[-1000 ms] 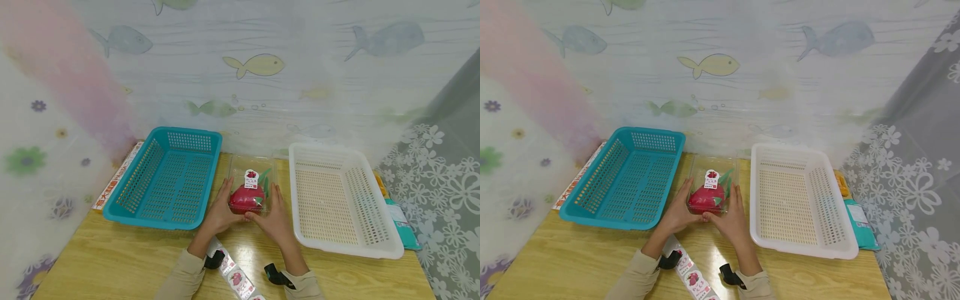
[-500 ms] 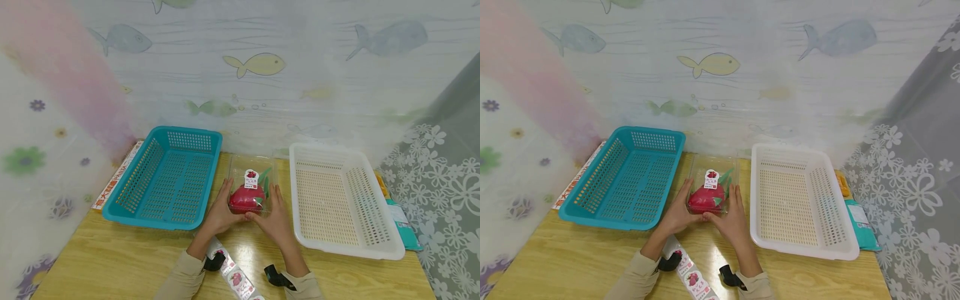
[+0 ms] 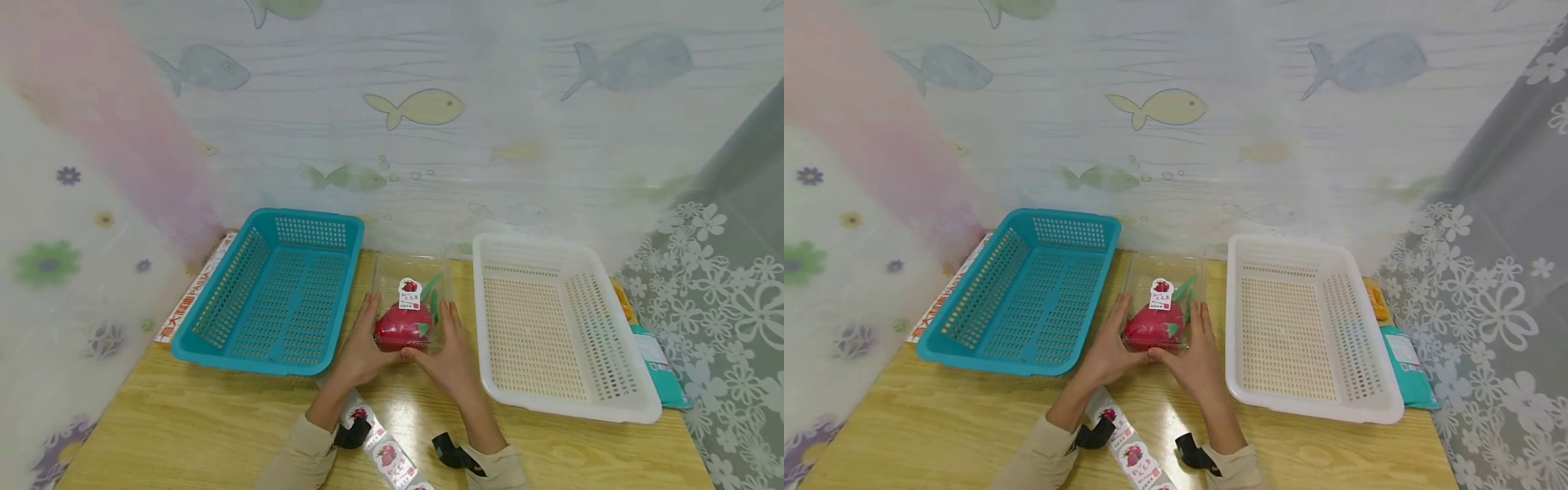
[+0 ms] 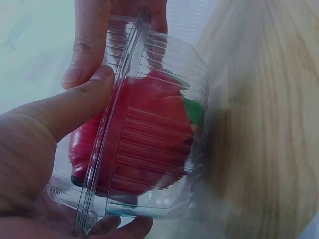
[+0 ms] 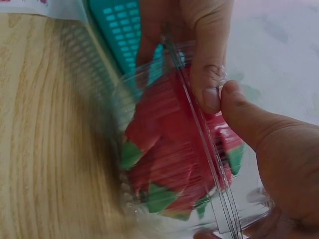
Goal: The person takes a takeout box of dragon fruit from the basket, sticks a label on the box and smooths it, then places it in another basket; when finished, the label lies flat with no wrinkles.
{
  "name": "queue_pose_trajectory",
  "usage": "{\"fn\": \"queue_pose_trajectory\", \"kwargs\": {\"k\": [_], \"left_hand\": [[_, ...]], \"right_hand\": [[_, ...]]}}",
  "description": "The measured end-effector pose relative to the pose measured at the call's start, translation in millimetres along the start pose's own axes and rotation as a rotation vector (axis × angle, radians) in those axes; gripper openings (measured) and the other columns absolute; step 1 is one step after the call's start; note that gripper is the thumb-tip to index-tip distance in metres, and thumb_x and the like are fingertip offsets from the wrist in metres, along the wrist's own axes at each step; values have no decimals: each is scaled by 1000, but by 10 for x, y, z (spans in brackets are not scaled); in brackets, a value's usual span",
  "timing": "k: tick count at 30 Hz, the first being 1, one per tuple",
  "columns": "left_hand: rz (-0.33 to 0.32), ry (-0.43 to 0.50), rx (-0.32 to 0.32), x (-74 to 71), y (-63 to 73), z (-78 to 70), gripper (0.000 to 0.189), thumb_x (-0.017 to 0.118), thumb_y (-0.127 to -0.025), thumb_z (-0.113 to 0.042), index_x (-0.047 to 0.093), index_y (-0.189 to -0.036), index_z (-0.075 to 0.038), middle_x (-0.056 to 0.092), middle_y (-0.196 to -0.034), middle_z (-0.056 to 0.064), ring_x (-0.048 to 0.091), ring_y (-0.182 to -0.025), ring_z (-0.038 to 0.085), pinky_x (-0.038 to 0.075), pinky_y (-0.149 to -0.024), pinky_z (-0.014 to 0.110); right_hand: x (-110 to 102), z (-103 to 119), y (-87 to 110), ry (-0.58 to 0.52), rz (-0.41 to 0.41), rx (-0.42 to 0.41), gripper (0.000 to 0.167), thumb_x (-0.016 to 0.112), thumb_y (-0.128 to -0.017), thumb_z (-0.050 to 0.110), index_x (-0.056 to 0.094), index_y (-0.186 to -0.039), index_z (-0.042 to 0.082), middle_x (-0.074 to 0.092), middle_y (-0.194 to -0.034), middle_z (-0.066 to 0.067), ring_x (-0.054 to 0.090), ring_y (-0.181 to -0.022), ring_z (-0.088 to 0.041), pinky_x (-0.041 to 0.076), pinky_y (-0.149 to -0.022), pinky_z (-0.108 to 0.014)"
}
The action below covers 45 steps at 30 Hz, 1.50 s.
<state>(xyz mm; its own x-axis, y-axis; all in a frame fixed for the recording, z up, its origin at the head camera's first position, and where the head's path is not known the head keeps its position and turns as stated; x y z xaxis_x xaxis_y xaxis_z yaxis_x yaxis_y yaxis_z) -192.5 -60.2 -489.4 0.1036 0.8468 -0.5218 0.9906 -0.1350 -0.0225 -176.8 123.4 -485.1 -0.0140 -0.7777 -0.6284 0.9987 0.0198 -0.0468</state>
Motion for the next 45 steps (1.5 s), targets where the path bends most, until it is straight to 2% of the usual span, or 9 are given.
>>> {"fn": "queue_pose_trajectory", "kwargs": {"k": [11,24,34,45], "left_hand": [[-11,-27,-7,-59,56,-157,118,93,-72,-30,21,-163,-9,12,-172,16,21,-154,47,34,-115,67],[-35,-57,-8,-130,106,-283,118,94,-70,-27,23,-163,-8,14,-171,19,24,-154,46,34,-115,67],[-48,-84,-4,-201,143,-473,118,93,-70,-30,23,-163,-7,13,-172,17,22,-155,45,33,-117,66],[-68,-130,4,-244,183,-620,116,92,-72,-30,23,-163,-8,16,-171,17,27,-153,47,37,-113,67]], "right_hand": [[-75,105,60,42,-17,-10,109,86,-78,49,29,-161,6,17,-169,-23,24,-151,-52,34,-112,-72],[-163,248,108,22,-31,-18,108,87,-77,48,32,-159,3,19,-169,-24,25,-151,-51,34,-113,-71],[-286,359,150,29,-8,12,111,84,-78,55,27,-162,9,13,-171,-17,24,-153,-49,33,-112,-72],[-386,458,178,48,-24,-10,108,82,-79,56,30,-161,8,15,-171,-17,27,-151,-51,35,-109,-73]]}}
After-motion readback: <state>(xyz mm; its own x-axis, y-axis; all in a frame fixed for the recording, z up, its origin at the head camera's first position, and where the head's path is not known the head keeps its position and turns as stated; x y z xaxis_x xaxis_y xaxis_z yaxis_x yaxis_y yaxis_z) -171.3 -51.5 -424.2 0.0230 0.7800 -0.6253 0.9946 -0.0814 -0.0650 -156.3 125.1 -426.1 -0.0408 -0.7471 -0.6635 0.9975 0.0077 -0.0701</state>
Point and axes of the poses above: each hand's wrist, its own y-axis away from the middle knuckle, its own x-axis out of the palm, z = x × y, the point moved 3 cm from there along -y, towards the middle knuckle
